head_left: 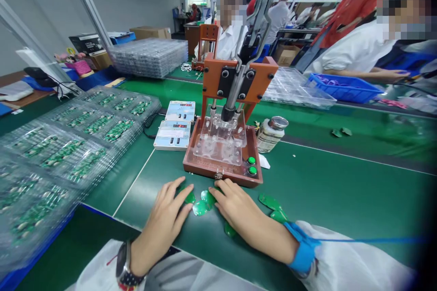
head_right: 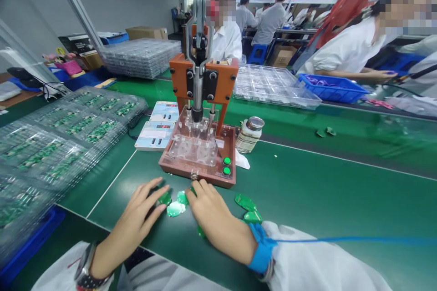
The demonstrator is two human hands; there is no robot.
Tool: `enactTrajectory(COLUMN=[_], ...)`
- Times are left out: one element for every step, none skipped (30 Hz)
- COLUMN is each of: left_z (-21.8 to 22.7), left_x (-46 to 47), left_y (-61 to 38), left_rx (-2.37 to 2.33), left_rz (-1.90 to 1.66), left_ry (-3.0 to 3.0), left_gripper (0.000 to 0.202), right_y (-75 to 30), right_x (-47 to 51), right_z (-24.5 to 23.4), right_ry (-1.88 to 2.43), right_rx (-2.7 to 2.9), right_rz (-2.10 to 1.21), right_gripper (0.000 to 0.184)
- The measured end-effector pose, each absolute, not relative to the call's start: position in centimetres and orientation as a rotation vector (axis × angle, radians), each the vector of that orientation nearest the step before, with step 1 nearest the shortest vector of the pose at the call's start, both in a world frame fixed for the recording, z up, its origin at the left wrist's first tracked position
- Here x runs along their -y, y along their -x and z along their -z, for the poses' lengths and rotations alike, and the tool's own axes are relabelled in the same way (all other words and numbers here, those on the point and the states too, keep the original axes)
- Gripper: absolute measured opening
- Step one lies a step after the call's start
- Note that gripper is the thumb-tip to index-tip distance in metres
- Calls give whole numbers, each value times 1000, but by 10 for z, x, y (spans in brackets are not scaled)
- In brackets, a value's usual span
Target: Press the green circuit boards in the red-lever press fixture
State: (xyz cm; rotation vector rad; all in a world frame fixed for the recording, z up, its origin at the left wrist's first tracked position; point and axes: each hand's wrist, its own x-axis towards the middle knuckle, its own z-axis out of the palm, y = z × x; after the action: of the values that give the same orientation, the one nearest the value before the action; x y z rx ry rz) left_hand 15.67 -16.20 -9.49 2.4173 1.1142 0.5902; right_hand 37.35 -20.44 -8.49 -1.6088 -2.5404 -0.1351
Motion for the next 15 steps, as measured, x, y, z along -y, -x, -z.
enactTrajectory(left_z=[97, 99, 101, 102, 103, 103, 102, 101, 99, 96, 95, 94, 94, 94, 96], left_x=[165, 168, 169, 170, 170, 169, 168, 168, 167, 166, 165, 164, 163, 162, 161], left_y=[-159, -160, -161, -161, -159, -157, -155, -152, -150, -148, -146, -145, -145, -144, -144], left_rx=[-1152, -1167, -1160, -1134, -1092, -1037, -975, -923, -893, -892, -917, -956, -992, -1015, -1024], left_rz=[-573, -551, -533, -526, -526, -529, -533, -530, -517, -498, -482, -469, -454, -445, -443], left_ry=[-2453, -2488, -2515, -2529, -2527, -2511, -2487, -2459, -2430, -2403, -2382, -2367, -2361, -2363, -2371], left_gripper=[35, 34, 34, 36, 38, 40, 43, 46, 47, 48, 47, 47, 48, 50, 53], right_y=[-374, -374, -373, -370, -367, -363, -359, -355, -352, -350, -349, -349, -350, -352, -354], right_x=[206, 209, 212, 216, 219, 222, 224, 226, 226, 226, 225, 222, 219, 216, 213], right_z=[86, 88, 89, 90, 90, 90, 89, 88, 86, 84, 81, 78, 75, 71, 69], right_ry=[1638, 1662, 1673, 1664, 1634, 1590, 1544, 1507, 1481, 1466, 1451, 1431, 1410, 1397, 1395], right_rx=[2532, 2517, 2498, 2480, 2470, 2468, 2472, 2481, 2494, 2511, 2538, 2572, 2605, 2623, 2627], right_rz=[217, 313, 402, 464, 483, 456, 395, 314, 232, 158, 91, 28, -30, -79, -113], right_gripper=[31, 31, 30, 29, 29, 27, 24, 22, 21, 22, 22, 20, 17, 16, 18])
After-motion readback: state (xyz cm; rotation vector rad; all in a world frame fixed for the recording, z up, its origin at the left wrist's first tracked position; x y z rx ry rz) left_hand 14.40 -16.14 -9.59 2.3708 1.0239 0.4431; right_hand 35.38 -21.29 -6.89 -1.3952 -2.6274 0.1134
